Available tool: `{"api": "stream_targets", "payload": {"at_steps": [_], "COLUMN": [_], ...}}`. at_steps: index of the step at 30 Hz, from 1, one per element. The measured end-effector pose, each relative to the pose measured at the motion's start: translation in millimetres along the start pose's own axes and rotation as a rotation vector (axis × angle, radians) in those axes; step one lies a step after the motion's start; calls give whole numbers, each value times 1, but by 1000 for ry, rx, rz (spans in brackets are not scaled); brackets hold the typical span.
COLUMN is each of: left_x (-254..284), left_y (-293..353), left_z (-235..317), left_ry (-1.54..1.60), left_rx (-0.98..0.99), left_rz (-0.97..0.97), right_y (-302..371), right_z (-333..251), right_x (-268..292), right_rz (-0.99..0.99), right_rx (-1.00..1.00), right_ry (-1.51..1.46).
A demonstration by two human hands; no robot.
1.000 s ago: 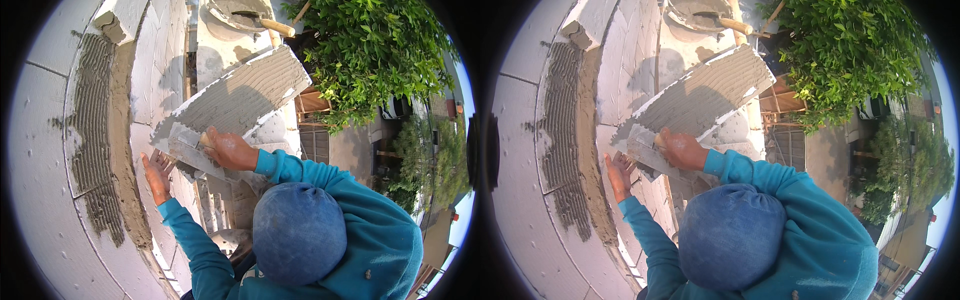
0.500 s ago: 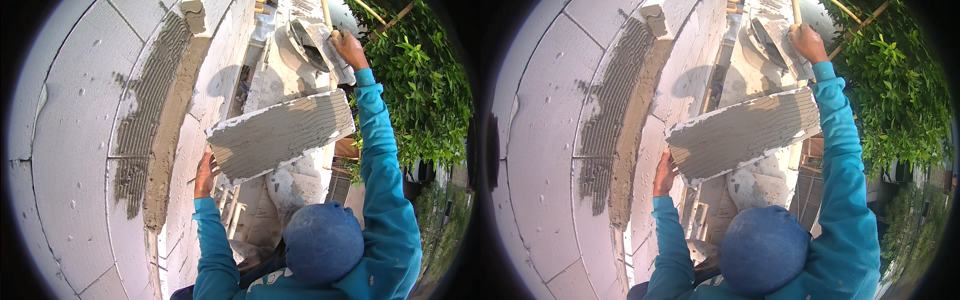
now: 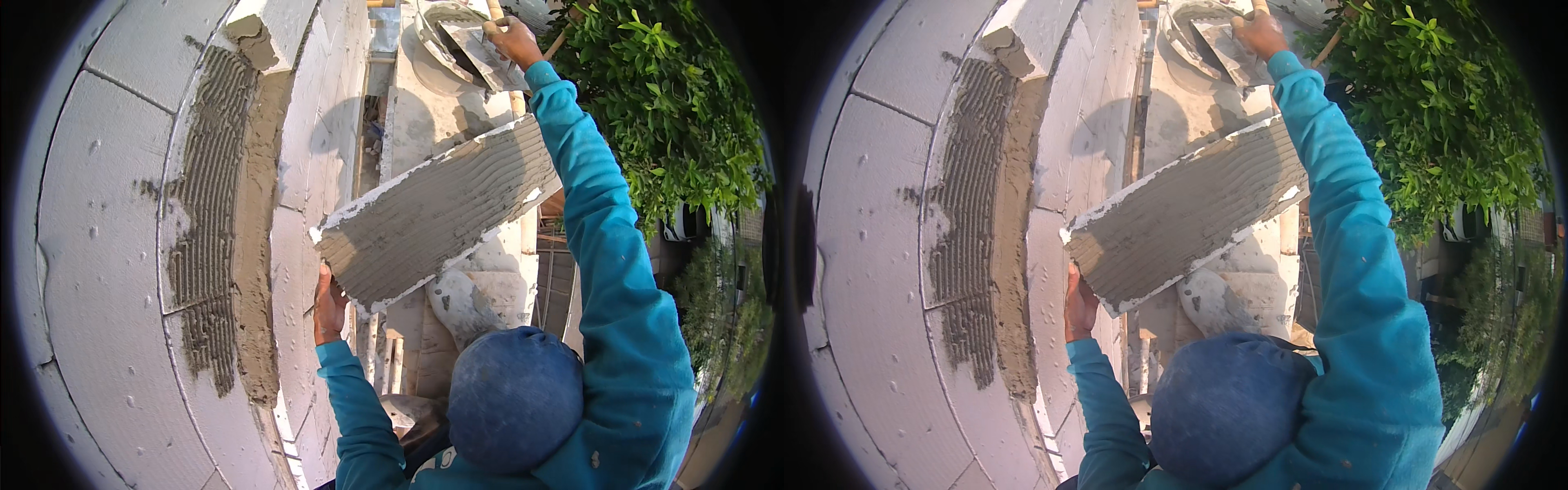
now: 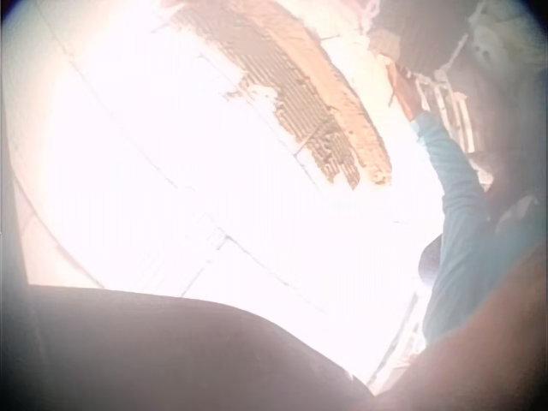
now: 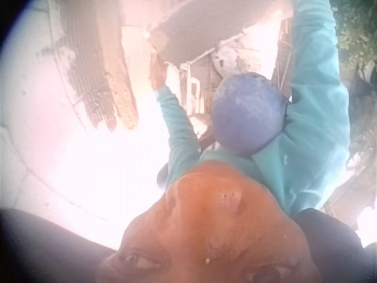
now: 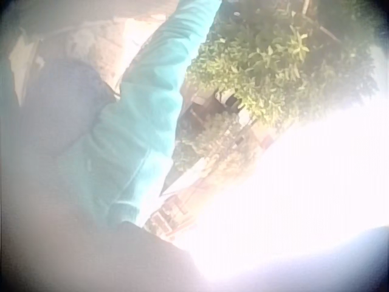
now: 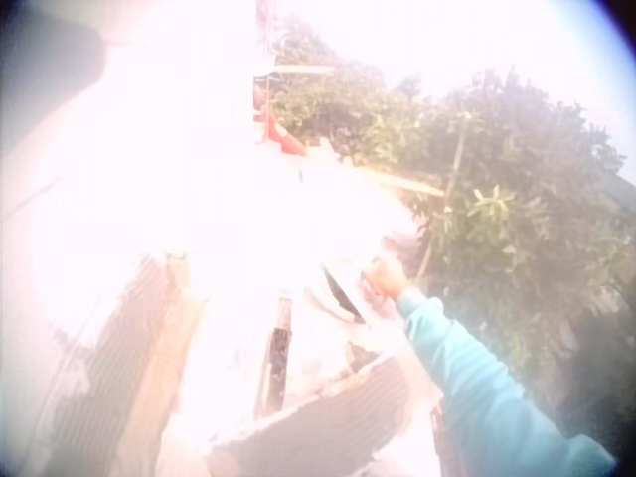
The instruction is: The person applies mortar to a wall using a notched trowel, then spreads mortar on a white rectangular tile and presses it onto the wall. The person taps the tile with a hammer to secure it.
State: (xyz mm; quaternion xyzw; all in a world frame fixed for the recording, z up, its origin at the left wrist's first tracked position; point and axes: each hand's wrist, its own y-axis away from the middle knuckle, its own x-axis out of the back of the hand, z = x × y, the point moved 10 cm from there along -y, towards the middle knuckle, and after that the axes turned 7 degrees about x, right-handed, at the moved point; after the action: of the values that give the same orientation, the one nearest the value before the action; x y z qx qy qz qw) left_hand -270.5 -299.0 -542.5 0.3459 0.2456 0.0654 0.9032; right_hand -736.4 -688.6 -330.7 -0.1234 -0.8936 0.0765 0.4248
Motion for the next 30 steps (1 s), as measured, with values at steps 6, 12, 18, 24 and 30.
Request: {"api": "stream_targets", "payload": {"at_steps": [6,12,18,24,30], "left_x": [-2,2,10,22,26], "left_y": [-6,-8,-18,-23,-23], "left_z": [-1,-3,-11,-17,-21], "left_ry": [43,45,204,179,93], "left_rx": [-23,-54,-33,-71,-74], "left_rz": [-69,-91,-81,5,138], "right_y": [8,88,227,278,305], "right_z": [-19,-69,89,340,354], "right_x": [-12,69,145,43,-6], "right_rz": [-24,477,947,260,100], "right_rx": [143,420,151,-757,-950], "right_ry": [233,59,-83,-456,-819]}}
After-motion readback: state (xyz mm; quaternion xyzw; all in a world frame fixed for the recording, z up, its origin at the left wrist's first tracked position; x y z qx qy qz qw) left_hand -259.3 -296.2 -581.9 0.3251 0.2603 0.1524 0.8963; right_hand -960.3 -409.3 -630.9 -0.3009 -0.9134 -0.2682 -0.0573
